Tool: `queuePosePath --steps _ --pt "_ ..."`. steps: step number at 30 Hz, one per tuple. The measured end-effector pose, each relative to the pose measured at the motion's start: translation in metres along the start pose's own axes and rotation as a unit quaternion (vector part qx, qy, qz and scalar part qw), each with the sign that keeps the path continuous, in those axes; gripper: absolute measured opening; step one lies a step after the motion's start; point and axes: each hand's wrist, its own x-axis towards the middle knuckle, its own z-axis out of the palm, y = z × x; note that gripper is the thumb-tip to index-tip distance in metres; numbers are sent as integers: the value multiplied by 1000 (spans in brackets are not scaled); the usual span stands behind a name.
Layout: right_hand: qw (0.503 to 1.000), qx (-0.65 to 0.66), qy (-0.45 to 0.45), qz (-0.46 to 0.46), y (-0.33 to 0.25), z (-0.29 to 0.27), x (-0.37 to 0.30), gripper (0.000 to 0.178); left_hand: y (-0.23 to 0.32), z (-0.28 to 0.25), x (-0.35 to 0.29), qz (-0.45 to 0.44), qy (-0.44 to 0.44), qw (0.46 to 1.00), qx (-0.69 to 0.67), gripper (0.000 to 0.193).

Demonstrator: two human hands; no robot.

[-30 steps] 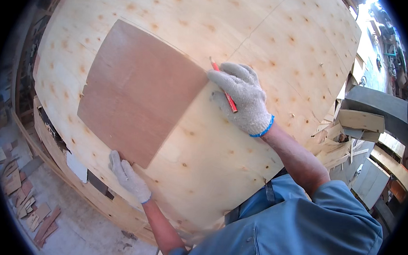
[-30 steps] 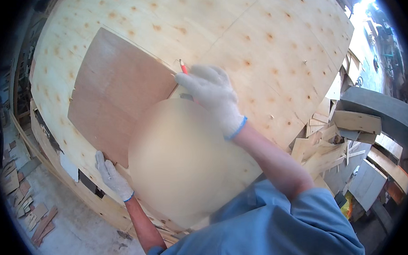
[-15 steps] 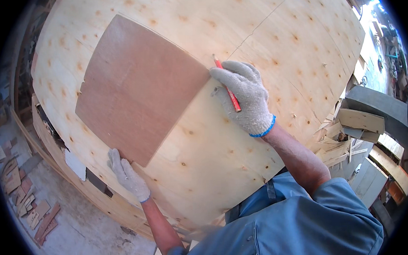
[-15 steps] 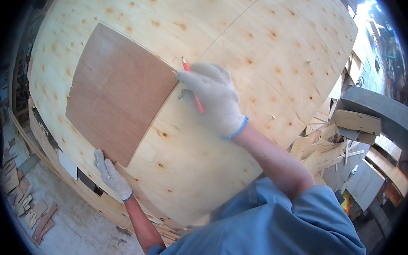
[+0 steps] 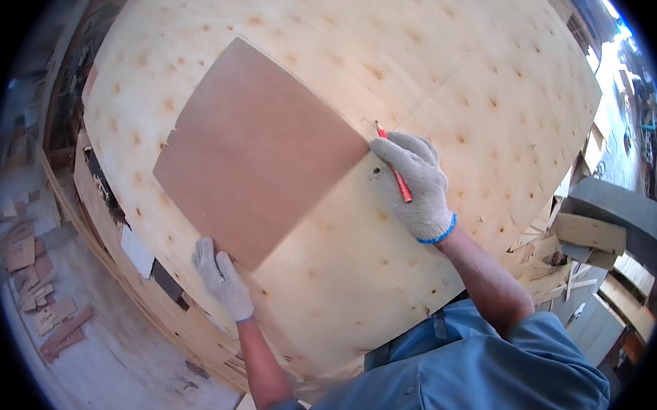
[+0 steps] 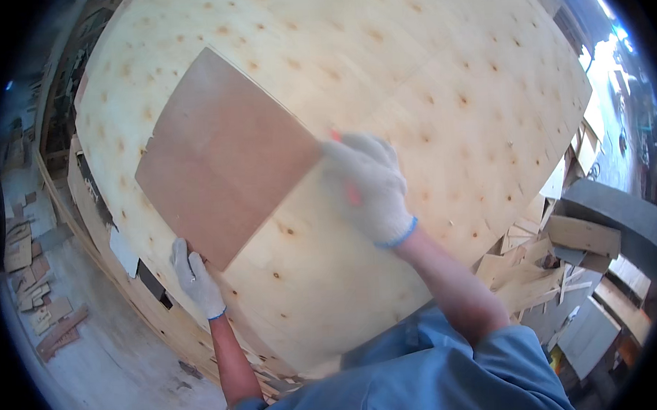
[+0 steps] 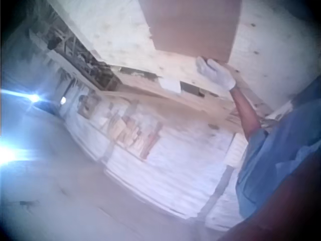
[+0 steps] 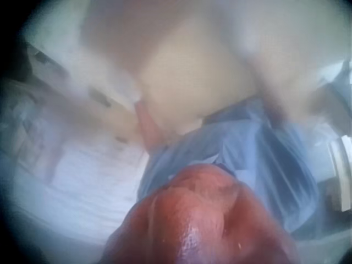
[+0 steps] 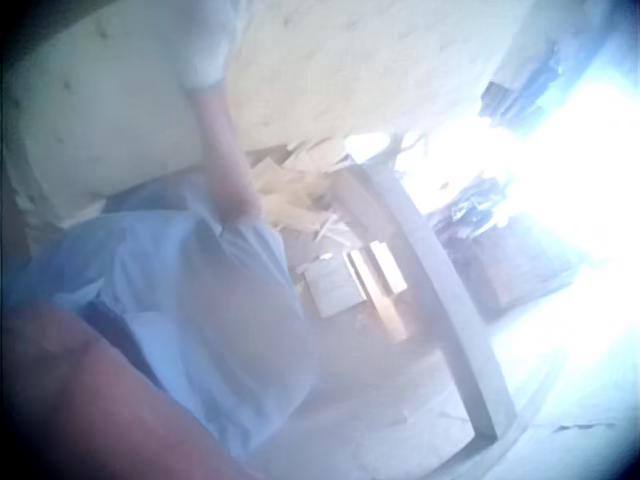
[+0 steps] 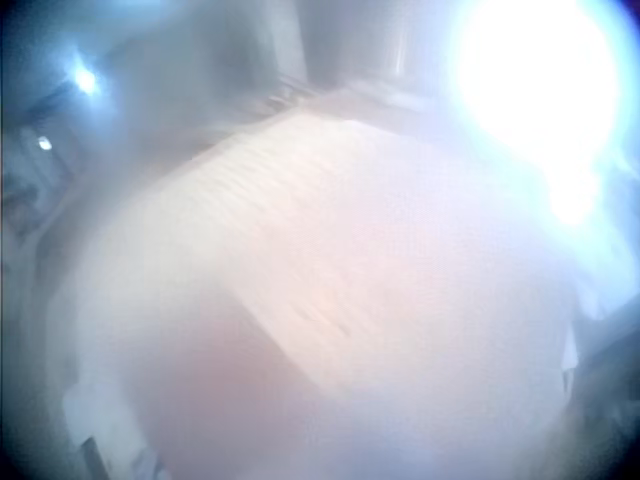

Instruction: The person traces a template onto a plywood sheet using a pencil, then hammers nails into the marked areas. The person walks through the workshop and uses a staple gun to attach a wooden frame to a board.

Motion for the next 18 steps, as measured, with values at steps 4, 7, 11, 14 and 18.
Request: queuePosePath --steps 4,7,11,14,18 --pt "974 194 -26 113 3 -14 21 29 48 8 8 43 57 988 136 38" --pt "889 370 -22 269 -7 -13 72 30 95 38 37 157 75 981 84 36" --pt "908 366 -40 199 1 36 166 33 145 94 73 205 96 967 114 31" --pt "912 361 -83 177 -5 71 220 34 158 102 85 212 89 961 154 25" --pt "911 335 -135 198 -15 100 262 32 155 105 79 146 47 977 150 33"
